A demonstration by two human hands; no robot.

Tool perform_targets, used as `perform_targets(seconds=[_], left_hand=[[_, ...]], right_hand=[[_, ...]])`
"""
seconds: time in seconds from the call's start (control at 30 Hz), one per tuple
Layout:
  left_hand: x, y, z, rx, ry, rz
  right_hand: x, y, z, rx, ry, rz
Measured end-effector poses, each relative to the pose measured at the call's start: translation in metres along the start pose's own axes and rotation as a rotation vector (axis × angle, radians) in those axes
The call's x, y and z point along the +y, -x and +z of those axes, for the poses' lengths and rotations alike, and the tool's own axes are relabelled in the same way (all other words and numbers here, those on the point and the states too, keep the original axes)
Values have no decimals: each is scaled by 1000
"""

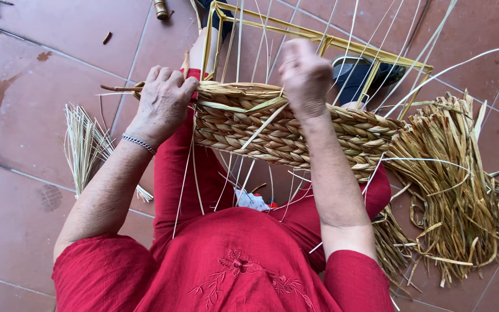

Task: The person sits on a tiled floor weaving dried palm strands around a bamboo frame to form a basket body. They weave strands over and under the frame spokes, trim excess material with scissors, and continue braiding new strands to extend the woven section.

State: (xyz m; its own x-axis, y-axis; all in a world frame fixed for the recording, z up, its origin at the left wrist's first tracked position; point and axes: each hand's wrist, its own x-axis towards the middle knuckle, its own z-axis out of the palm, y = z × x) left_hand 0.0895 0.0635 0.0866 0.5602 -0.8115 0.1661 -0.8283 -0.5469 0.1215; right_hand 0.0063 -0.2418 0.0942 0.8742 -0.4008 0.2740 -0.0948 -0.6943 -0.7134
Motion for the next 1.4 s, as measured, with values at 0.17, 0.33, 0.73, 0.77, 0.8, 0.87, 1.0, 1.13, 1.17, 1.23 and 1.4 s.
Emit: perform_targets(seconds=[0.17,0.33,0.73,0.77,0.8,0.87,1.0,1.13,1.17,1.23,1.4], left_hand=[[-27,19,12,51,12,-68],[-93,26,42,137,92,-164],[-136,49,-36,-167,-170,-392],[-108,41,-40,-109,-205,-243],[-82,34,-43,-50,-242,-95],[-21,15,-38,14,103,4],[61,-18,-15,85,319,181],[69,-22,-10,65,180,120],[65,-20,-12,71,179,107],[56,-12,-20,-47,322,13],[13,9,-79,67,93,-129]], right_hand=[[13,17,-28,-89,-438,301],[9,41,-18,-173,-119,105],[14,50,9,143,121,-168],[12,52,11,137,179,-232],[10,53,13,131,233,-297],[5,53,12,79,275,-361],[-6,38,-16,-164,88,-321],[-21,34,-62,-579,-177,-53],[-25,33,-65,-521,-112,-210],[-30,36,-61,-407,12,-517],[-22,42,-36,-316,71,-361]])
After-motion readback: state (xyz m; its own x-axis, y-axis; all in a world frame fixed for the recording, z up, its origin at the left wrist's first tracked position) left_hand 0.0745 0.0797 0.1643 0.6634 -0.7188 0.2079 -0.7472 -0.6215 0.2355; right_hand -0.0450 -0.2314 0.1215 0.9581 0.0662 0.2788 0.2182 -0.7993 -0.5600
